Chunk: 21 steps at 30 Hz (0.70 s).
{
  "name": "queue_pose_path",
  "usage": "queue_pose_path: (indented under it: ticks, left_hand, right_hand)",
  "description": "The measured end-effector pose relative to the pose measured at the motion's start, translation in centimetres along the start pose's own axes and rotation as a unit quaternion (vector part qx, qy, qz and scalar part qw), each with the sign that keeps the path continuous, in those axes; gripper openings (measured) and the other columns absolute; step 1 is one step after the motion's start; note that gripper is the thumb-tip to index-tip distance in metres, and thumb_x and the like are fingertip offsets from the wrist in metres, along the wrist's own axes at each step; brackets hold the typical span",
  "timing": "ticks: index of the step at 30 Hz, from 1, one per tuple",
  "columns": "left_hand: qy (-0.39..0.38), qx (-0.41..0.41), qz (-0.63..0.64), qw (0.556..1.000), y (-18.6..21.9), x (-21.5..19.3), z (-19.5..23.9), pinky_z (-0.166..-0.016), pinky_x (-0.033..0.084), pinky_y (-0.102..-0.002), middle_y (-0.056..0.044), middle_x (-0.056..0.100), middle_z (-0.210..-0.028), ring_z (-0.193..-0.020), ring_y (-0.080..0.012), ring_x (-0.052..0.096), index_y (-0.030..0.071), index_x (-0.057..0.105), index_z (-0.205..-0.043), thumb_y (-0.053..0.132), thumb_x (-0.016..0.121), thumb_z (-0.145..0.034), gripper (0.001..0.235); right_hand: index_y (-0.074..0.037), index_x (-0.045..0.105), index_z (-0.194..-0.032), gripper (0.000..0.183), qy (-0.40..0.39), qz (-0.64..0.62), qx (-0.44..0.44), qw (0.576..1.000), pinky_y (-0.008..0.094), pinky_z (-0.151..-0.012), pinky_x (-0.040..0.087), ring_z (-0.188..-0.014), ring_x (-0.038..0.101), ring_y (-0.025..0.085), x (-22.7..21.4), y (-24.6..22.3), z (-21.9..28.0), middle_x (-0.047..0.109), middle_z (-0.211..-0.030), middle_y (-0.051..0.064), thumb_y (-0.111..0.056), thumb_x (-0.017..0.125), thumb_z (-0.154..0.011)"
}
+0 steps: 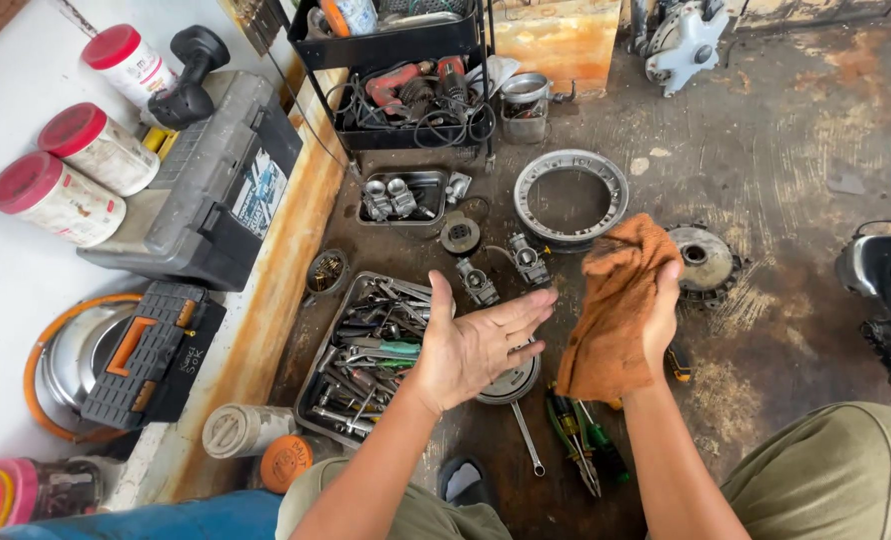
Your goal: Cleaning and inspecting motorcycle engine components using a cloth
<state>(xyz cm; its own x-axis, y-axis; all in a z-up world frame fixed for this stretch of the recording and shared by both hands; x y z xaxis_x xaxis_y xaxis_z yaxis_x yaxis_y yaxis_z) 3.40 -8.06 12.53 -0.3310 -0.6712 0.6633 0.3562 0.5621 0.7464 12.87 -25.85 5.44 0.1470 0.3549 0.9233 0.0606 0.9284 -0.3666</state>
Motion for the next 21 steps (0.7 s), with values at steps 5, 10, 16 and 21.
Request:
queue_pose_path:
  ticks: [5,10,16,21]
  left_hand:
    - [0.053,0.000,-0.090,0.995,0.6,3.0,-0.6,-0.117,-0.006,-0.069,-0.017,0.011,-0.168,-0.154,-0.0412,-0.002,0.009,0.031,-0.160,0.098,-0.003,-0.076,0.127]
    - [0.086,-0.018,-0.102,0.991,-1.8,3.1,-0.6,-0.115,0.033,-0.054,-0.022,0.044,-0.157,-0.144,-0.0399,0.042,0.004,0.036,-0.157,0.086,0.004,-0.078,0.118]
    - [0.094,0.005,-0.092,0.991,-2.8,2.8,-0.5,-0.121,0.022,-0.041,-0.011,0.036,-0.165,-0.151,-0.0268,0.032,0.006,0.034,-0.157,0.080,0.011,-0.086,0.106]
    - [0.143,-0.033,-0.303,0.942,-0.3,3.5,0.6,-0.125,0.024,-0.047,-0.018,0.044,-0.158,-0.147,-0.0356,0.042,0.003,0.037,-0.153,0.071,-0.010,-0.084,0.108]
  right_hand:
    - [0.006,0.040,-0.142,0.079,-0.156,0.249,-0.131,0.947,0.048,-0.114,0.028,-0.136,0.042,0.041,10.1,0.0,6.6,0.042,-0.143,0.028,-0.061,0.033,-0.100]
    - [0.002,0.047,-0.144,0.051,-0.278,0.518,-0.273,0.761,0.043,-0.115,0.041,-0.132,0.053,0.033,5.0,2.7,7.9,0.049,-0.146,0.021,-0.032,0.047,-0.106]
    - [0.000,0.067,-0.114,0.023,-0.218,0.499,-0.210,0.812,0.030,-0.094,0.053,-0.102,0.067,0.020,4.4,2.6,7.0,0.071,-0.119,0.010,-0.010,0.052,-0.101]
    - [0.004,0.072,-0.110,0.037,-0.195,0.411,-0.048,0.889,0.026,-0.059,0.056,-0.061,0.067,0.015,1.8,3.2,4.7,0.075,-0.079,0.011,-0.030,0.059,-0.102]
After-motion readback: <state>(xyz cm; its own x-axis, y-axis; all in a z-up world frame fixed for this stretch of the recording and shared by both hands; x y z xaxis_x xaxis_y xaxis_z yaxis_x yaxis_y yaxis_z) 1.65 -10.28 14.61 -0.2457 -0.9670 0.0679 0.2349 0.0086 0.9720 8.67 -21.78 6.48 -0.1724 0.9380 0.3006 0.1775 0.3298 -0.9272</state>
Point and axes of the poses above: each hand's wrist, its own z-axis away from the middle knuckle, its own x-axis out of the palm, y = z × x, the point moved 5 cm from there along -z, towards the middle knuckle
